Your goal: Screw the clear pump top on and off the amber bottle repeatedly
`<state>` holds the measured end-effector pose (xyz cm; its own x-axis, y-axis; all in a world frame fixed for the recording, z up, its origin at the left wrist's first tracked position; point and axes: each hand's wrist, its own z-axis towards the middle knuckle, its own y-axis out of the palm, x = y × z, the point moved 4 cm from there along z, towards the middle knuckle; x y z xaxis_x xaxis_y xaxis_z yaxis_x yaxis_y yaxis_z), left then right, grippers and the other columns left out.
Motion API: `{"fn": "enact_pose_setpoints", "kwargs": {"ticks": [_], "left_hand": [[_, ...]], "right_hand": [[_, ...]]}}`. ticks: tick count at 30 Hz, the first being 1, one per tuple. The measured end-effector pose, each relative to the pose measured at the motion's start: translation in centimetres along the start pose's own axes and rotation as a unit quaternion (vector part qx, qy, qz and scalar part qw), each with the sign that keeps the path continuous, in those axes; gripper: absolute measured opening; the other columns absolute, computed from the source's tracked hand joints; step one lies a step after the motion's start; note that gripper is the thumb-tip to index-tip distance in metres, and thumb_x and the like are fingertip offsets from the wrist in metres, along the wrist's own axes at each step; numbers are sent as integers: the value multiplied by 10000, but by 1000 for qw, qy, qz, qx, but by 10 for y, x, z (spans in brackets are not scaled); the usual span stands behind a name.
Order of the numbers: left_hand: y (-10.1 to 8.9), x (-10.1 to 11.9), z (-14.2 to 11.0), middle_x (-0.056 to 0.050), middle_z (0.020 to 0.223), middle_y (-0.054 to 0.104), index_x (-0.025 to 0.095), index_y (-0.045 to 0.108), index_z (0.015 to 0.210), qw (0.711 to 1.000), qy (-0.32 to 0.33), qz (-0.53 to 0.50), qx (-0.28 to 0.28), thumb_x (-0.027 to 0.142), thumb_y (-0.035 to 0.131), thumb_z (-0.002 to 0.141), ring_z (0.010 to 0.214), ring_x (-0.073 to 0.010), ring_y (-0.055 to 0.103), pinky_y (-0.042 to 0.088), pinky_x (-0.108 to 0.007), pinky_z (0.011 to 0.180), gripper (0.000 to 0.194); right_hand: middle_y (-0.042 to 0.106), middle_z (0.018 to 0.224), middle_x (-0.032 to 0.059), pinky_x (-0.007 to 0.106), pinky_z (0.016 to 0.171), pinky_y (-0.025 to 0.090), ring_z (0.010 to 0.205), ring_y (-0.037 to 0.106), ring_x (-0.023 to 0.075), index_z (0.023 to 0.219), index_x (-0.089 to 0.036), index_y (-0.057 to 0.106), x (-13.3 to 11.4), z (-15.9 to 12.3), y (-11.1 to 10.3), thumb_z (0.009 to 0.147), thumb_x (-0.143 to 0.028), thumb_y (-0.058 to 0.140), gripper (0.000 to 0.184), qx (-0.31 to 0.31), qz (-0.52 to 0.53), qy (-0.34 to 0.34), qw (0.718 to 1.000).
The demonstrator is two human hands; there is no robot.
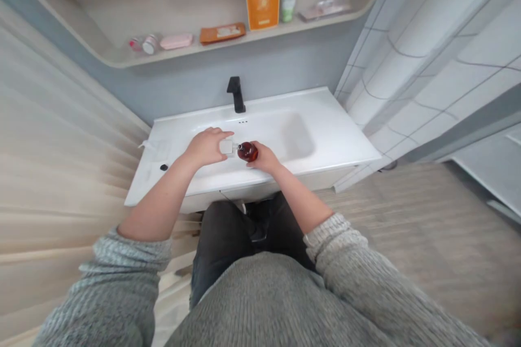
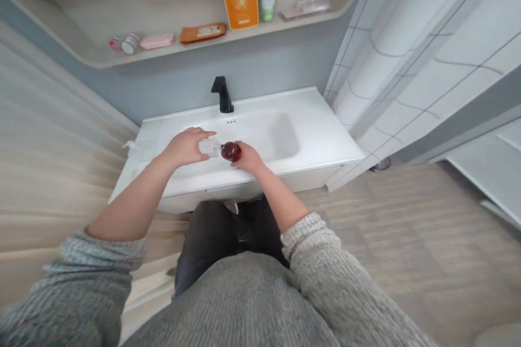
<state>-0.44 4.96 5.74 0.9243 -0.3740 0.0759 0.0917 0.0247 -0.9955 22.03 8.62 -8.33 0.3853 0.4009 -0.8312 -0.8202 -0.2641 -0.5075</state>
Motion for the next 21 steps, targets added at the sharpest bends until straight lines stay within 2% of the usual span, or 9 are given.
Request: {"fn": "enact_pose_setpoints", "kwargs": {"ticks": [5,21], "left_hand": [[-4,4,0,-105,1462,740,294,649,1647,1000,-3,23,-19,405,822,795,1341,-382,673,552,-479,1176,877],[-9,8,3,-104,1467,742,291,647,1649,998,-3,48,-33,401,825,784,1348,-378,673,552,-460,1166,890]], "right_hand": [[810,1323,88,461,1078,580,1194,768,348,1393,-215,697,1,0,0,637,-207,987,810,-1,4,-3,1000],[809,1317,86,458,1072,578,1183,766,346,1396,-217,700,0,-1,0,643,-202,988,806,1,1,-3,1000]]}}
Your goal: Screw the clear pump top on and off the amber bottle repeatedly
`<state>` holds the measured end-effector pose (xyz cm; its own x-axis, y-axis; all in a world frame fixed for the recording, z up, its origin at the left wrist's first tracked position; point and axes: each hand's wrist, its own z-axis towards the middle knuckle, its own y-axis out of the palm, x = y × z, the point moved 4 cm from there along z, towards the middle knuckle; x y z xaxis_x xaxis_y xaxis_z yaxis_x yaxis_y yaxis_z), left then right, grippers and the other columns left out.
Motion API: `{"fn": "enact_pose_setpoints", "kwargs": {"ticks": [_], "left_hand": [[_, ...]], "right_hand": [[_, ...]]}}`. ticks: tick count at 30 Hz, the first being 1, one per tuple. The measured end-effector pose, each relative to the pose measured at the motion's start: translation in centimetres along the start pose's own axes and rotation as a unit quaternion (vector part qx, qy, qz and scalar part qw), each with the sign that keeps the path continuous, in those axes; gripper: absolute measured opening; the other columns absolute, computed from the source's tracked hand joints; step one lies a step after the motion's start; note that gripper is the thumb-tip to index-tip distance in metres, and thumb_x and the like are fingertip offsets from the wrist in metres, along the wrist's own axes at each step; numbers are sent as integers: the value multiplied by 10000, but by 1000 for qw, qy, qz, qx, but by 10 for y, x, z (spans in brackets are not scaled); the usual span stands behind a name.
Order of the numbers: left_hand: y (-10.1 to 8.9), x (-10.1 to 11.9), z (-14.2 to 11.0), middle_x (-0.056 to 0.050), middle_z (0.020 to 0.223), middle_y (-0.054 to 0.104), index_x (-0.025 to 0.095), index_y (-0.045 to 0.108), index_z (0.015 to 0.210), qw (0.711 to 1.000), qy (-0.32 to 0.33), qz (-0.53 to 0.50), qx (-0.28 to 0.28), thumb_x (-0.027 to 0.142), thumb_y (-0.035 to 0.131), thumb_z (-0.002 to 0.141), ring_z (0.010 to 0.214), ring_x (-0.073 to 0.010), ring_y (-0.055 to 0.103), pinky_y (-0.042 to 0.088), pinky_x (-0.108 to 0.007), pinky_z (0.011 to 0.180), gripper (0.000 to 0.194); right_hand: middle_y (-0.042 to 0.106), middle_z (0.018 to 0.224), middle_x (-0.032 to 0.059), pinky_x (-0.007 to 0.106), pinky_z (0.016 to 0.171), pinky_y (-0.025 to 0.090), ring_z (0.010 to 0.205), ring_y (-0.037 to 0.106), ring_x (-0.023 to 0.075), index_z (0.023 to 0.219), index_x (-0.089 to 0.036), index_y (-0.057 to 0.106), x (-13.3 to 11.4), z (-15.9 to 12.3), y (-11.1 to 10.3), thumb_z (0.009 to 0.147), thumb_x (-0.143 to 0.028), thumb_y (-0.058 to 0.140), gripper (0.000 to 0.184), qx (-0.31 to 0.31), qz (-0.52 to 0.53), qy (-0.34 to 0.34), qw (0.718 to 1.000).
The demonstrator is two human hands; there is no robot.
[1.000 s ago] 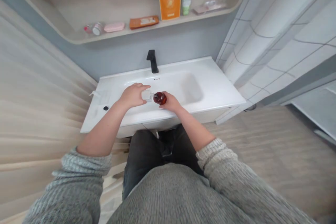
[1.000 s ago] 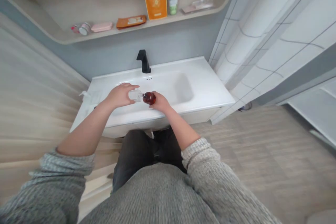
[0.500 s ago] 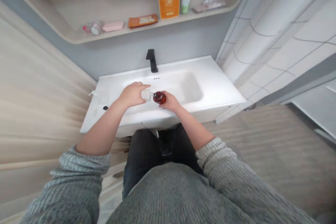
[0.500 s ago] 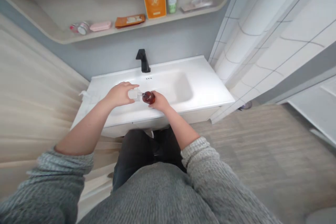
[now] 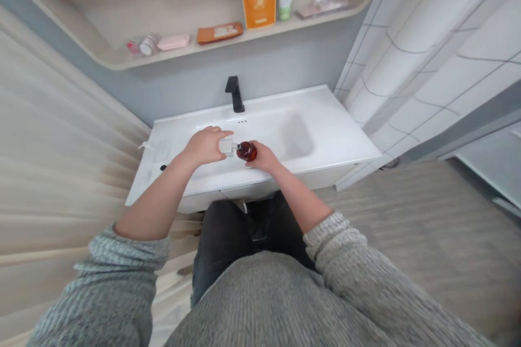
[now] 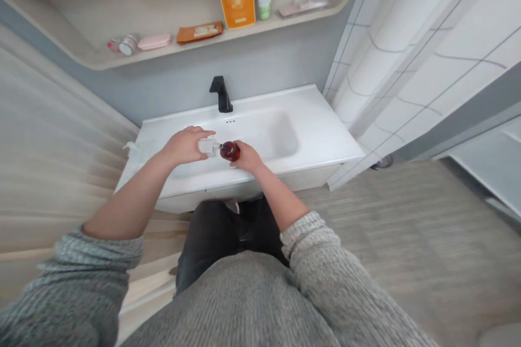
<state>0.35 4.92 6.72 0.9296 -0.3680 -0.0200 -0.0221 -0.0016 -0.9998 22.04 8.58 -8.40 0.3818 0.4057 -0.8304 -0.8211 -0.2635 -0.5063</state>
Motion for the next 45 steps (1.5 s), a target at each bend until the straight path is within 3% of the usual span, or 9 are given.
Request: {"fn": "enact_pose_setpoints", "kwargs": {"ticks": [45], "left_hand": [[-22,13,14,-92,1442,765,339,644,1651,995,-1,72,-63,440,841,751,1340,-375,698,573,-431,1095,926]], "right_hand": [[811,1280,84,451,1054,584,1163,771,348,1365,-214,708,-2,-1,1,653,-208,979,761,4,-2,4,1000]]}}
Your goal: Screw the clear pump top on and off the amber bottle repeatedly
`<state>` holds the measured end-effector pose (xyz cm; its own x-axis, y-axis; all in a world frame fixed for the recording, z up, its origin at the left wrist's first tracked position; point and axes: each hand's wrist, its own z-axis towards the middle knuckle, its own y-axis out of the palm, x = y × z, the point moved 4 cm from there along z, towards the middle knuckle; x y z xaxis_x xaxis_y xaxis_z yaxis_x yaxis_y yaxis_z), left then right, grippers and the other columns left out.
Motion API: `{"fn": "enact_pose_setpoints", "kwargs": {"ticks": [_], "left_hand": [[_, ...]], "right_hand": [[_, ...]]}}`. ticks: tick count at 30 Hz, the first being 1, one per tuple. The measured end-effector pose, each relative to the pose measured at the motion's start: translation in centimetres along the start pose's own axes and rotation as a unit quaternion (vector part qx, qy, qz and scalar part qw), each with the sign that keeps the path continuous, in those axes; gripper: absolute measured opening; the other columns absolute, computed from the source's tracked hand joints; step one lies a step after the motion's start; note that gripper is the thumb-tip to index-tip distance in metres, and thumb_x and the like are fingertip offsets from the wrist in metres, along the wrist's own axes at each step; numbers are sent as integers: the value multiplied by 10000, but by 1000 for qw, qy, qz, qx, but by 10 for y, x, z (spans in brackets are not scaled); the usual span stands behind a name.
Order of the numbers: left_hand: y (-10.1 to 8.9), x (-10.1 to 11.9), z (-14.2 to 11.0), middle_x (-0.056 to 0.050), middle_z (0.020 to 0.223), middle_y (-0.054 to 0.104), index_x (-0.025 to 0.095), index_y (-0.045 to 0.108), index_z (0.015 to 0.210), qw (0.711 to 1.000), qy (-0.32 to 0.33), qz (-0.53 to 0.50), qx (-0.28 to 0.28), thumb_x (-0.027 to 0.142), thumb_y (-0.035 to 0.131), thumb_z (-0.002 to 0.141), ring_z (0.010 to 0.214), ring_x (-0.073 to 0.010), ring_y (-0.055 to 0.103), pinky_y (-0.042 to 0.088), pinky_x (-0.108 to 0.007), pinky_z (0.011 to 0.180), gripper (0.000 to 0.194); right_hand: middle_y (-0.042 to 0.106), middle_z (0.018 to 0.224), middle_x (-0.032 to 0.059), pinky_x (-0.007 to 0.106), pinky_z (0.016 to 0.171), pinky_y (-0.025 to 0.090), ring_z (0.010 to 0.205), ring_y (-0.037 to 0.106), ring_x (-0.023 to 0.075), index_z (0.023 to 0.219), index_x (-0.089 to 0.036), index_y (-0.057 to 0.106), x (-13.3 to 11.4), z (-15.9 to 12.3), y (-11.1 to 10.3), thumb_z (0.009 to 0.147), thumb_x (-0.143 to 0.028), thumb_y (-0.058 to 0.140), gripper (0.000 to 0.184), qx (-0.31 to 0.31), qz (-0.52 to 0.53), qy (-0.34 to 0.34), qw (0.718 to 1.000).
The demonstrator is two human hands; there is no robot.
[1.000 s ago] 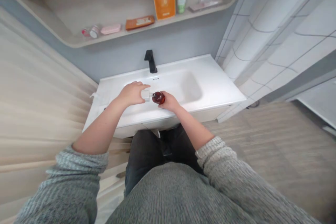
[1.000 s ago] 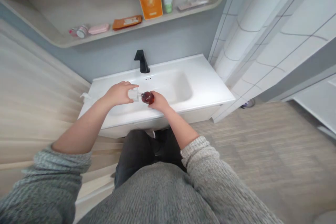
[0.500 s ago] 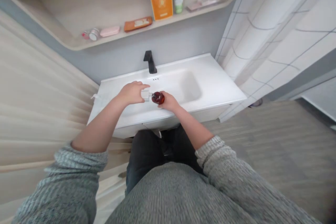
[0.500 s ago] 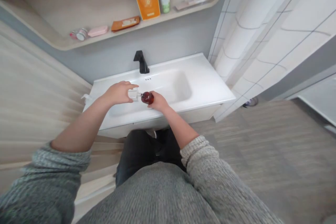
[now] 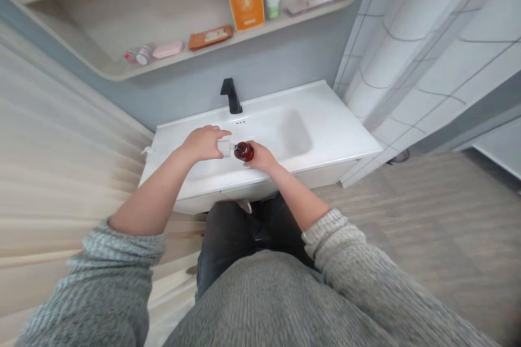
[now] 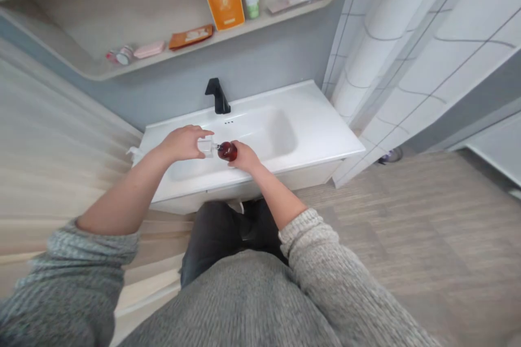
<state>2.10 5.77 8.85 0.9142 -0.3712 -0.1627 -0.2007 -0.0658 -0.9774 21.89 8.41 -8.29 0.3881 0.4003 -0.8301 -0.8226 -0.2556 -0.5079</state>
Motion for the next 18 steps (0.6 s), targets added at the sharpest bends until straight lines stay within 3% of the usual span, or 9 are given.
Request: {"fn": "enact_pose_setpoints", "kwargs": {"ticks": [18], "left_hand": [[-11,6,3,-90,1442,767,360,662,1630,999,3,29,-16,470,843,758,1361,-388,688,558,-436,1092,898]], "right_hand": [[814,1235,58,444,1033,595,1137,772,345,1307,-239,707,1,1,0,637,-238,999,732,7,-12,1,1000]]}}
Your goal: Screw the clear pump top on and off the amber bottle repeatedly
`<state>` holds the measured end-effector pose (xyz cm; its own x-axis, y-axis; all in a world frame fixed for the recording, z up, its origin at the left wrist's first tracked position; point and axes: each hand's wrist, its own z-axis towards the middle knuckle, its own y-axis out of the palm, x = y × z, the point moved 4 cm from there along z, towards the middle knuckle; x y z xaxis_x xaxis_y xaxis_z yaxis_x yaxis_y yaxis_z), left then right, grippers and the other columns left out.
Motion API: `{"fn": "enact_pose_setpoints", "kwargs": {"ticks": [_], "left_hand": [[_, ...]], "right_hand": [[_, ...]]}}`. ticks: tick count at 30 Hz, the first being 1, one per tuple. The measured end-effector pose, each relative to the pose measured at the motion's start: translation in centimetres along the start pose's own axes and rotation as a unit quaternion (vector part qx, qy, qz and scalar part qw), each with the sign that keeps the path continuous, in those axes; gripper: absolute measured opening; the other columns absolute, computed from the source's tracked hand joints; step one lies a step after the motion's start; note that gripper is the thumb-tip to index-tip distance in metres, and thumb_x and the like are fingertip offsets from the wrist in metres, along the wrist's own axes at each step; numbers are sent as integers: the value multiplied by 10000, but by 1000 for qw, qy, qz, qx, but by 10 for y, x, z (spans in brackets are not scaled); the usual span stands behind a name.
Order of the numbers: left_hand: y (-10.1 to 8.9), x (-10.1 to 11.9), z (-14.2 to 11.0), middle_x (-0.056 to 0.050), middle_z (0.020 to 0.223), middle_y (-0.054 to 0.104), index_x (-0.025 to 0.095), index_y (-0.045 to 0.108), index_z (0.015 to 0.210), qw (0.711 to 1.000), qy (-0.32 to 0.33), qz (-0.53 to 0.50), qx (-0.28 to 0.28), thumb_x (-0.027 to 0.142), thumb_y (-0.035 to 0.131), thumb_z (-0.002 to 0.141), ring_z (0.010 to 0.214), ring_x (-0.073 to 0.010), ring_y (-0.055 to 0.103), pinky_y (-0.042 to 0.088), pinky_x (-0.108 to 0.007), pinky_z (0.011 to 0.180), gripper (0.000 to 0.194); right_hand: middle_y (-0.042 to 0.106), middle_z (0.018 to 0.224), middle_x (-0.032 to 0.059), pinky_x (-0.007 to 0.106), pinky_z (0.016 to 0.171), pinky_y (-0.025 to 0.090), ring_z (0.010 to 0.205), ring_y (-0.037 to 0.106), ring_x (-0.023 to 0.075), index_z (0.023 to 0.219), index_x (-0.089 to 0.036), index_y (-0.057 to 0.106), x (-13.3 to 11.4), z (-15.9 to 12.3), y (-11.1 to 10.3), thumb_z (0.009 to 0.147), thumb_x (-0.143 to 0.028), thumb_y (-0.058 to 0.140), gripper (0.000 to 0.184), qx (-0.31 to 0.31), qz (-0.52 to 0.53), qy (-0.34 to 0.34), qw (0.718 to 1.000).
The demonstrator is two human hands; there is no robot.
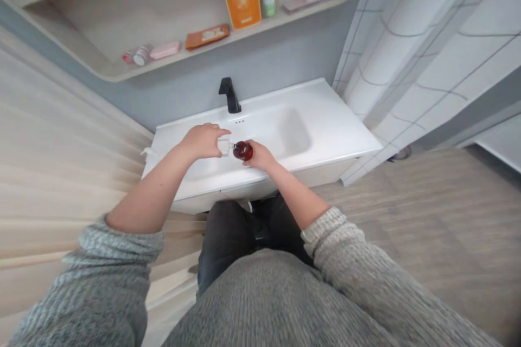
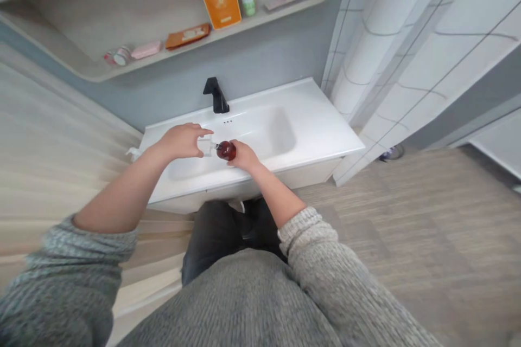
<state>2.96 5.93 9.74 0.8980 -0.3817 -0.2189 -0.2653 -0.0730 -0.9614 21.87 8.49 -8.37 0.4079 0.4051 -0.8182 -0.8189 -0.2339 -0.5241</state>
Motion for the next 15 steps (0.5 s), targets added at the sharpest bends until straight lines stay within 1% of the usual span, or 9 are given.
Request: {"fn": "enact_pose_setpoints", "kwargs": {"ticks": [7,15], "left_hand": [[-7,5,0,-103,1415,774,346,661,1636,1000,7,16,-7,463,829,767,1349,-391,685,550,-432,1075,893],[-14,11,2,-98,1406,776,387,670,1621,999,0,24,-21,511,836,779,1360,-403,667,527,-444,1093,867]], "right_hand": [[816,1225,59,438,1020,597,1117,777,336,1309,-238,705,1,0,0,647,-247,995,722,1,2,2,1000],[813,1238,62,440,1027,593,1129,773,344,1303,-238,705,2,0,0,639,-250,1000,727,0,6,3,1000]]}}
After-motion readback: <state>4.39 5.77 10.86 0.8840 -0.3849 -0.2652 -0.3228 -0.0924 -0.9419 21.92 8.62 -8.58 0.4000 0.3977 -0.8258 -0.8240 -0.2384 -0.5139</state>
